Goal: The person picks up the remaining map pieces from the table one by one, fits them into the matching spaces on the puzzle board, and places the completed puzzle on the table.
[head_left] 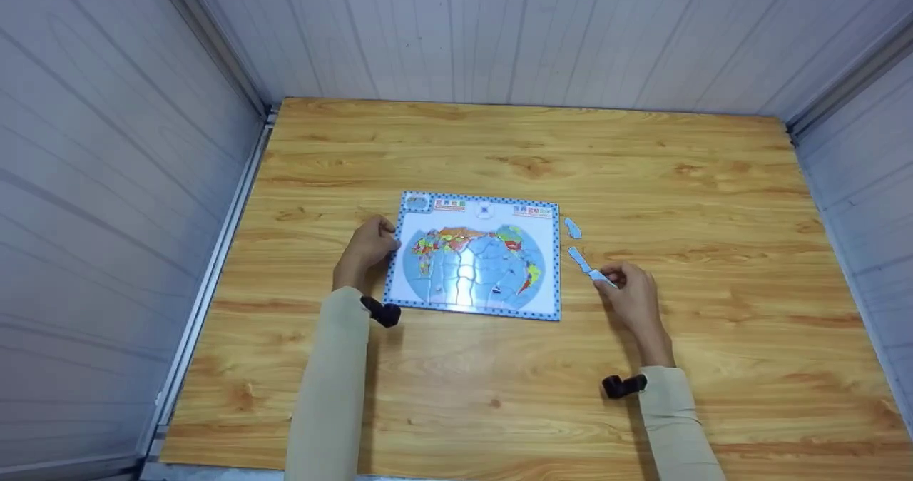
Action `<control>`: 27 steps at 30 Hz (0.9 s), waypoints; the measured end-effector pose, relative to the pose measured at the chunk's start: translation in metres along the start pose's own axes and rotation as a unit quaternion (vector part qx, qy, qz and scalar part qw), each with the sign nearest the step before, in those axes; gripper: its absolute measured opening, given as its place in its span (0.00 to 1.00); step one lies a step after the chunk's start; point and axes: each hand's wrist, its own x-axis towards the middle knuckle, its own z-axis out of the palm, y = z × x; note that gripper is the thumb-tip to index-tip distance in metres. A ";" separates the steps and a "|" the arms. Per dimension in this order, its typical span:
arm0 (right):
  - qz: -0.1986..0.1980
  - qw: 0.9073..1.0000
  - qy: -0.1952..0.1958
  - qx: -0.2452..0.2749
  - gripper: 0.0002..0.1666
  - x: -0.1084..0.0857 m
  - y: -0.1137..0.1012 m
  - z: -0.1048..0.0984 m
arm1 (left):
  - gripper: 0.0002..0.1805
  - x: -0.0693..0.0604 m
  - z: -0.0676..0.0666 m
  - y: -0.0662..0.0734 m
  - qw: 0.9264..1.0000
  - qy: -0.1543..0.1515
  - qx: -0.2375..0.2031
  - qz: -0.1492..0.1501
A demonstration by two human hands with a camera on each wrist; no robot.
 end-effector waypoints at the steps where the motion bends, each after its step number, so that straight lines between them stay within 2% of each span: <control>1: 0.002 1.000 -0.001 0.002 0.13 0.000 0.000 0.000 | 0.15 0.000 0.000 0.000 1.000 0.002 0.004 0.002; 7: 0.026 0.999 -0.008 0.022 0.12 0.000 0.000 -0.004 | 0.15 -0.001 -0.001 0.000 1.000 0.001 0.006 0.000; 15: 0.067 0.995 -0.012 0.069 0.17 0.003 0.001 -0.007 | 0.14 -0.001 0.000 -0.001 1.000 0.004 -0.002 -0.001; 23: 0.071 0.994 -0.001 0.085 0.18 0.008 -0.001 -0.008 | 0.14 0.000 0.001 0.000 1.000 0.002 -0.003 -0.012; 27: 0.058 0.993 0.006 0.099 0.17 0.011 -0.004 -0.007 | 0.15 -0.002 0.000 0.000 1.000 0.002 -0.004 -0.001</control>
